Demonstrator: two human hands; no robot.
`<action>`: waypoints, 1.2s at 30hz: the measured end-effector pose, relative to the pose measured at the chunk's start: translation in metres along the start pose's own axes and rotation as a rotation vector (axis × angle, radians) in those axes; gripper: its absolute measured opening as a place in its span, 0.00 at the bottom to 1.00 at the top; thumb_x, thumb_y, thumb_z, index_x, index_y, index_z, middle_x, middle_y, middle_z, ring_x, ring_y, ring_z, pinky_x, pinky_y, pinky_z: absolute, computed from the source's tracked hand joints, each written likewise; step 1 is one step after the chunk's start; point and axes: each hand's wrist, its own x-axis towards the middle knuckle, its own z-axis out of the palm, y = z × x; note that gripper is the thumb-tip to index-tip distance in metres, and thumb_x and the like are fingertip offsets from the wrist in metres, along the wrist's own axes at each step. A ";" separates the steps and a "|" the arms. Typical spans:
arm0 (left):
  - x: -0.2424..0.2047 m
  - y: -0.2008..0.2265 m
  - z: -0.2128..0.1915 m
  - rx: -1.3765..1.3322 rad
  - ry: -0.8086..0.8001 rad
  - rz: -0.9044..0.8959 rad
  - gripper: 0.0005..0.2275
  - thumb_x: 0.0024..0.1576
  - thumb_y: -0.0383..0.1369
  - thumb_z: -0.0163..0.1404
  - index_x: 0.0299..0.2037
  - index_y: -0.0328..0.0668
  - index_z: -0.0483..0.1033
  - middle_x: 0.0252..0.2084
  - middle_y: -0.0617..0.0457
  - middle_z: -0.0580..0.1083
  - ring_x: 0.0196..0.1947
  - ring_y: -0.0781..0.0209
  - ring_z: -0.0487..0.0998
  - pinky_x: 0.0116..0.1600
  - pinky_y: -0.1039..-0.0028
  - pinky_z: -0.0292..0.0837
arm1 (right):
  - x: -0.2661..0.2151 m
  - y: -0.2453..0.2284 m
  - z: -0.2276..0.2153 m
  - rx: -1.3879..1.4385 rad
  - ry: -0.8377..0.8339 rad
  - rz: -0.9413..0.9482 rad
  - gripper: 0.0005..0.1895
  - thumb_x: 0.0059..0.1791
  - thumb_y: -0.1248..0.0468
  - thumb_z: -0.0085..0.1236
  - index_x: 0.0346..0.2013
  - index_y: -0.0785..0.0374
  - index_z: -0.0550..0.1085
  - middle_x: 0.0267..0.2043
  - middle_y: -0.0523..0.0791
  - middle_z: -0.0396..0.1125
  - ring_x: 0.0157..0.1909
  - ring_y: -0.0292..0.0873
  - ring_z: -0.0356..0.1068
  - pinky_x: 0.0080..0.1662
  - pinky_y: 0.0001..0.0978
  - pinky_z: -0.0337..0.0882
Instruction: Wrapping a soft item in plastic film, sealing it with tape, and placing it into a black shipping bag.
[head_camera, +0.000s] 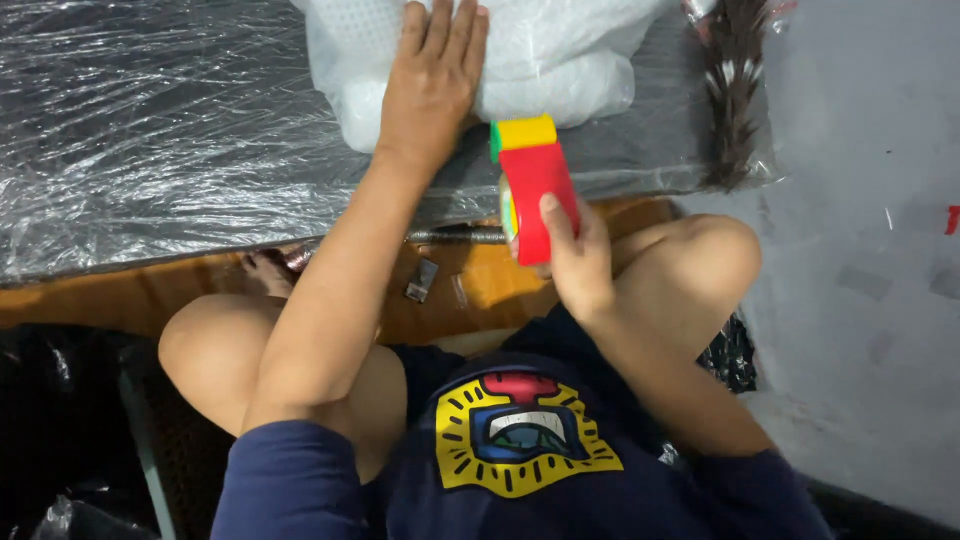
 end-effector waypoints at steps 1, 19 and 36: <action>0.001 0.000 -0.001 0.004 0.005 0.004 0.19 0.63 0.30 0.50 0.61 0.24 0.72 0.63 0.38 0.72 0.63 0.42 0.70 0.67 0.55 0.56 | -0.001 0.012 -0.004 -0.025 -0.051 -0.045 0.20 0.56 0.53 0.46 0.51 0.66 0.71 0.26 0.47 0.72 0.24 0.38 0.72 0.24 0.23 0.65; 0.007 0.009 -0.028 -0.062 -0.079 0.020 0.23 0.61 0.29 0.55 0.68 0.32 0.73 0.64 0.32 0.71 0.61 0.37 0.72 0.72 0.51 0.47 | -0.002 0.073 -0.024 0.235 -0.173 -0.058 0.14 0.58 0.62 0.44 0.50 0.71 0.71 0.32 0.49 0.71 0.26 0.40 0.70 0.33 0.28 0.73; -0.003 0.022 -0.048 -0.129 -0.220 0.099 0.25 0.65 0.24 0.53 0.73 0.22 0.66 0.68 0.24 0.65 0.65 0.27 0.66 0.72 0.45 0.46 | 0.016 0.054 -0.019 0.307 -0.140 0.132 0.14 0.57 0.62 0.47 0.45 0.73 0.74 0.29 0.50 0.71 0.22 0.39 0.69 0.29 0.26 0.71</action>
